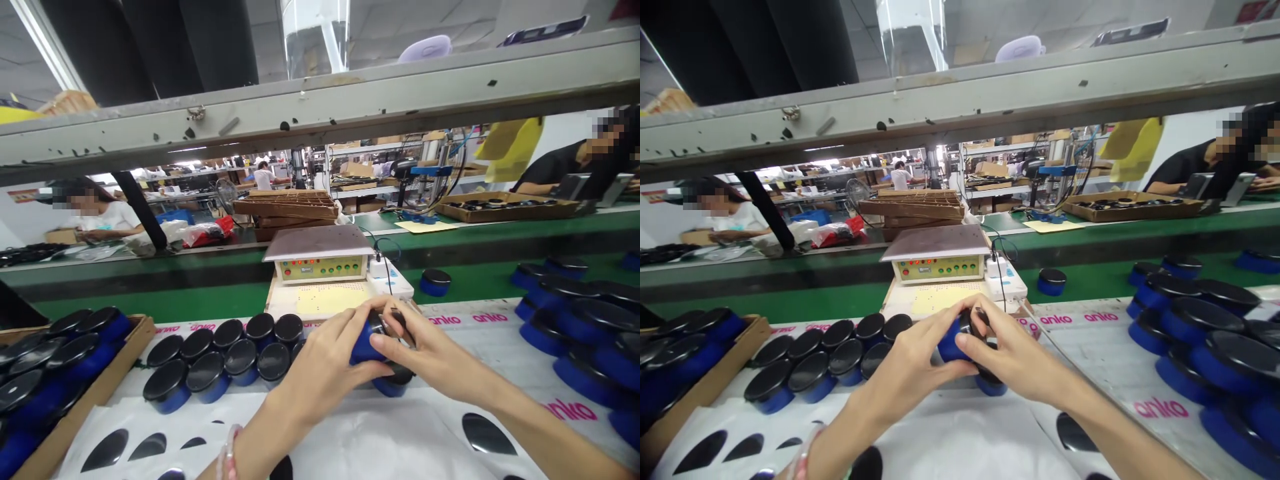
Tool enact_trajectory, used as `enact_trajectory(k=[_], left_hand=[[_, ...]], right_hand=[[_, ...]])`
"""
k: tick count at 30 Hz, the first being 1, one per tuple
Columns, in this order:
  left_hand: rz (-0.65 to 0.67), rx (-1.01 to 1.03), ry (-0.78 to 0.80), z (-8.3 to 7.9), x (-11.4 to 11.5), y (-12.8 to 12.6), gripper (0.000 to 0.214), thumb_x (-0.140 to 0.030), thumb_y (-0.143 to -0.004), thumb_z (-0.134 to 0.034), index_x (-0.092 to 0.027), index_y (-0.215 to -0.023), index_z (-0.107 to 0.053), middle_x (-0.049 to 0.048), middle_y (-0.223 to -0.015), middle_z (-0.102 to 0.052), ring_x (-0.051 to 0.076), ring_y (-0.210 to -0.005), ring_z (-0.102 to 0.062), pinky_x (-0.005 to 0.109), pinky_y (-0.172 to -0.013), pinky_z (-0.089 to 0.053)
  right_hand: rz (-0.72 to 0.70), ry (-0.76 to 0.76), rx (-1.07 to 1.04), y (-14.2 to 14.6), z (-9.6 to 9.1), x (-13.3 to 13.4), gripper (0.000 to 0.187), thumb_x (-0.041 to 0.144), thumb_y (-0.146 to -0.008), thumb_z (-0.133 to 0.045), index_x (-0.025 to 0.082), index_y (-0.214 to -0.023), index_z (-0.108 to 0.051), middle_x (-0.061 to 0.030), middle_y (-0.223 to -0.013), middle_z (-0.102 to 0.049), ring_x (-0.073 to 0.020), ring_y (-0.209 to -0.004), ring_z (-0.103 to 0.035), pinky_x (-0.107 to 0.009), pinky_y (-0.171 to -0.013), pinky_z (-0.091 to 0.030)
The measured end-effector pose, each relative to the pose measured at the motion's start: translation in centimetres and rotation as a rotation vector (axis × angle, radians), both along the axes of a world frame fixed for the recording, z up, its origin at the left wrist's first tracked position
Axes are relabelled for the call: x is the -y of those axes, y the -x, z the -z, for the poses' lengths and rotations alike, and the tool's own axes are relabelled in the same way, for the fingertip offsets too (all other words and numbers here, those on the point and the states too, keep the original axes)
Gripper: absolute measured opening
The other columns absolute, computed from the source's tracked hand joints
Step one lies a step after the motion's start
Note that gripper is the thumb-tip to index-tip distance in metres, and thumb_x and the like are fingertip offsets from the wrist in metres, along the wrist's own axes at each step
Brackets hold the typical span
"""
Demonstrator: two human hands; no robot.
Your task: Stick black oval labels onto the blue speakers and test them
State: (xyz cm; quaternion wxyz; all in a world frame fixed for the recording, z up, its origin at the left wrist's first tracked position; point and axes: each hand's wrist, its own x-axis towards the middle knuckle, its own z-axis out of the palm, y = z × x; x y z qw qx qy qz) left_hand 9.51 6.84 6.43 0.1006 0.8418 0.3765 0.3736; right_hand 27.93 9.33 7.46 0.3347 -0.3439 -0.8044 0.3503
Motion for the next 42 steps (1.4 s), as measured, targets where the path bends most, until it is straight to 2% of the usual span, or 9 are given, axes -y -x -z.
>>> enact_trajectory(k=[8, 14, 20, 24, 29, 33, 36, 39, 42], left_hand=[[0.013, -0.065, -0.129, 1.0, -0.6, 0.4, 0.068, -0.037, -0.079, -0.068, -0.017, -0.136, -0.037, 0.0131, -0.125, -0.060, 0.023, -0.113, -0.060, 0.037, -0.095, -0.051], [0.011, -0.035, -0.093, 0.9, -0.4, 0.4, 0.066, -0.036, -0.081, -0.068, -0.022, -0.137, -0.036, 0.0096, -0.126, -0.061, 0.022, -0.112, -0.061, 0.036, -0.095, -0.052], [-0.091, 0.019, -0.048, 0.3, -0.3, 0.9, 0.068, -0.042, -0.079, -0.069, -0.024, -0.136, -0.038, 0.0083, -0.127, -0.060, 0.024, -0.113, -0.060, 0.037, -0.096, -0.050], [-0.170, 0.006, -0.006, 0.0, -0.7, 1.4, 0.069, -0.038, -0.083, -0.064, -0.026, -0.142, -0.030, 0.0096, -0.127, -0.052, 0.023, -0.117, -0.054, 0.038, -0.100, -0.046], [-0.272, 0.048, 0.023, -0.1, -1.7, 2.0, 0.057, -0.033, -0.082, -0.064, -0.026, -0.133, -0.041, 0.0075, -0.121, -0.049, 0.023, -0.116, -0.052, 0.040, -0.103, -0.041], [-0.310, 0.005, 0.031, -0.6, -1.5, 2.3, 0.059, -0.034, -0.079, -0.066, -0.022, -0.132, -0.043, 0.0086, -0.123, -0.055, 0.025, -0.118, -0.051, 0.042, -0.102, -0.041], [-0.284, -0.066, 0.104, -1.4, -0.1, 1.8, 0.064, -0.039, -0.074, -0.070, -0.019, -0.130, -0.046, 0.0101, -0.116, -0.061, 0.027, -0.110, -0.056, 0.042, -0.095, -0.047], [-0.202, -0.010, 0.104, -2.2, 1.7, 1.1, 0.062, -0.042, -0.075, -0.070, -0.026, -0.129, -0.045, 0.0049, -0.117, -0.062, 0.023, -0.105, -0.060, 0.037, -0.091, -0.050], [-0.104, 0.104, 0.033, -2.9, 3.0, 0.7, 0.054, -0.037, -0.080, -0.067, -0.034, -0.128, -0.042, -0.0023, -0.121, -0.062, 0.016, -0.105, -0.062, 0.029, -0.090, -0.051]], right_hand=[[0.067, -0.028, -0.033, 1.0, 0.8, 0.5, 0.016, 0.041, -0.096, -0.042, 0.027, -0.100, -0.048, 0.0023, -0.081, -0.041, -0.0162, -0.081, -0.045, -0.027, -0.069, -0.038], [0.123, -0.016, -0.010, 1.3, 1.2, 0.3, 0.023, 0.045, -0.096, -0.040, 0.024, -0.093, -0.049, 0.0034, -0.075, -0.039, -0.0138, -0.067, -0.041, -0.026, -0.060, -0.037], [0.067, 0.113, -0.098, -0.8, -0.4, -0.9, 0.038, 0.054, -0.094, -0.037, 0.023, -0.117, -0.043, -0.0022, -0.093, -0.052, -0.0183, -0.087, -0.058, -0.032, -0.077, -0.049], [0.238, 0.083, 0.197, -1.8, -0.4, -1.2, 0.034, 0.051, -0.090, -0.045, 0.023, -0.110, -0.045, -0.0015, -0.086, -0.053, -0.0207, -0.079, -0.061, -0.027, -0.055, -0.047], [0.146, -0.056, 0.555, -1.2, 1.5, -0.8, 0.022, 0.033, -0.074, -0.065, 0.022, -0.074, -0.045, 0.0001, -0.072, -0.059, -0.0184, -0.061, -0.056, -0.027, -0.053, -0.038], [0.220, -0.143, 0.479, -0.9, 0.3, -0.1, 0.013, 0.031, -0.085, -0.052, 0.022, -0.094, -0.050, -0.0035, -0.081, -0.059, -0.0204, -0.069, -0.056, -0.030, -0.061, -0.041], [0.214, -0.224, 0.298, -1.3, -1.6, 1.1, 0.045, 0.038, -0.090, -0.046, 0.023, -0.131, -0.034, -0.0073, -0.097, -0.055, -0.0214, -0.080, -0.056, -0.035, -0.071, -0.045], [-0.012, -0.079, 0.156, -1.3, -2.4, 2.4, 0.061, 0.044, -0.085, -0.059, 0.027, -0.137, -0.031, -0.0059, -0.103, -0.052, -0.0213, -0.087, -0.056, -0.035, -0.077, -0.048], [-0.133, 0.148, -0.061, -0.9, -2.1, 2.8, 0.051, 0.048, -0.079, -0.066, 0.028, -0.121, -0.045, -0.0043, -0.109, -0.053, -0.0210, -0.095, -0.054, -0.036, -0.083, -0.049]])
